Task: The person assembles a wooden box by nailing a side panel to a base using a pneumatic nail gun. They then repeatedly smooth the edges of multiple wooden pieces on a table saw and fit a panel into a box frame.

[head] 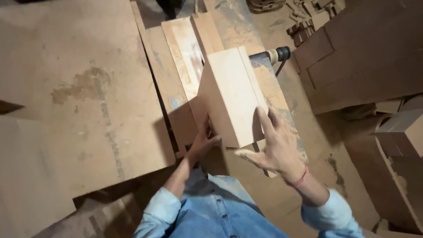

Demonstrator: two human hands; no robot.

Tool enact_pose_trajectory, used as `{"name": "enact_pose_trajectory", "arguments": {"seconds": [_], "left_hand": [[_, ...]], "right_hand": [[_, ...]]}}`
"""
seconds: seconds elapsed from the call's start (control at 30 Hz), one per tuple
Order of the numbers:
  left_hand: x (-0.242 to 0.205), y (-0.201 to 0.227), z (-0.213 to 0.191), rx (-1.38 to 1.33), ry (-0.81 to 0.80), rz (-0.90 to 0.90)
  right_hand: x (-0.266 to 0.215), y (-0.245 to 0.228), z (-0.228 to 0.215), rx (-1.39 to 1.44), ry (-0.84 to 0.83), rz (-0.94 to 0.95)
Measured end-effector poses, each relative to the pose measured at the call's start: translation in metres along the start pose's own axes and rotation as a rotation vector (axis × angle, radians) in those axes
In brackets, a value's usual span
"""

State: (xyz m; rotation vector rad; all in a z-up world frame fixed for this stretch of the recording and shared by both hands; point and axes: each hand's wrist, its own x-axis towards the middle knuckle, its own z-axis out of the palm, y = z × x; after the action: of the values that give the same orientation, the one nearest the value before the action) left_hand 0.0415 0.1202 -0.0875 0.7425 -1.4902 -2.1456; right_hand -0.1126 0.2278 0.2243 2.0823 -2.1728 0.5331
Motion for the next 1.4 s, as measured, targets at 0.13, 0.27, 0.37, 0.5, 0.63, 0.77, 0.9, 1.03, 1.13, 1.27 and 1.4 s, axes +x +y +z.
{"name": "enact_pose_trajectory", "arguments": {"seconds": [0.13,0.27,0.37,0.5,0.63,0.77,0.9,1.03,1.13,1.27,1.4], "left_hand": [[0.007,-0.012,-0.006,0.007,0.017,-0.003],[0.022,-0.014,-0.018,-0.080,0.031,0.037],[0.049,-0.011,-0.035,-0.101,0.045,0.071],[0.095,-0.003,-0.068,-0.085,0.054,0.103],[0.130,0.016,-0.098,-0.086,0.052,0.122],[0.161,0.044,-0.120,-0.160,0.025,0.158],[0.190,0.069,-0.148,-0.197,-0.006,0.187],[0.214,0.076,-0.167,-0.203,-0.012,0.158],[0.224,0.073,-0.175,-0.239,-0.027,0.191],[0.236,0.077,-0.184,-0.207,-0.002,0.135],[0.219,0.094,-0.172,-0.215,-0.026,0.131]], "right_hand": [[0.045,-0.005,0.002,0.042,-0.365,0.316],[0.073,-0.004,0.012,0.014,-0.436,0.403],[0.097,0.008,0.025,0.034,-0.246,0.216],[0.138,0.019,0.045,0.017,-0.145,0.135],[0.182,0.033,0.060,0.059,-0.301,0.296],[0.223,0.048,0.084,0.049,-0.179,0.195],[0.263,0.063,0.104,-0.017,-0.079,0.087],[0.291,0.068,0.115,-0.023,-0.078,0.126],[0.300,0.069,0.117,0.010,-0.141,0.183],[0.310,0.071,0.119,-0.009,-0.150,0.186],[0.304,0.065,0.113,-0.015,-0.093,0.159]]}}
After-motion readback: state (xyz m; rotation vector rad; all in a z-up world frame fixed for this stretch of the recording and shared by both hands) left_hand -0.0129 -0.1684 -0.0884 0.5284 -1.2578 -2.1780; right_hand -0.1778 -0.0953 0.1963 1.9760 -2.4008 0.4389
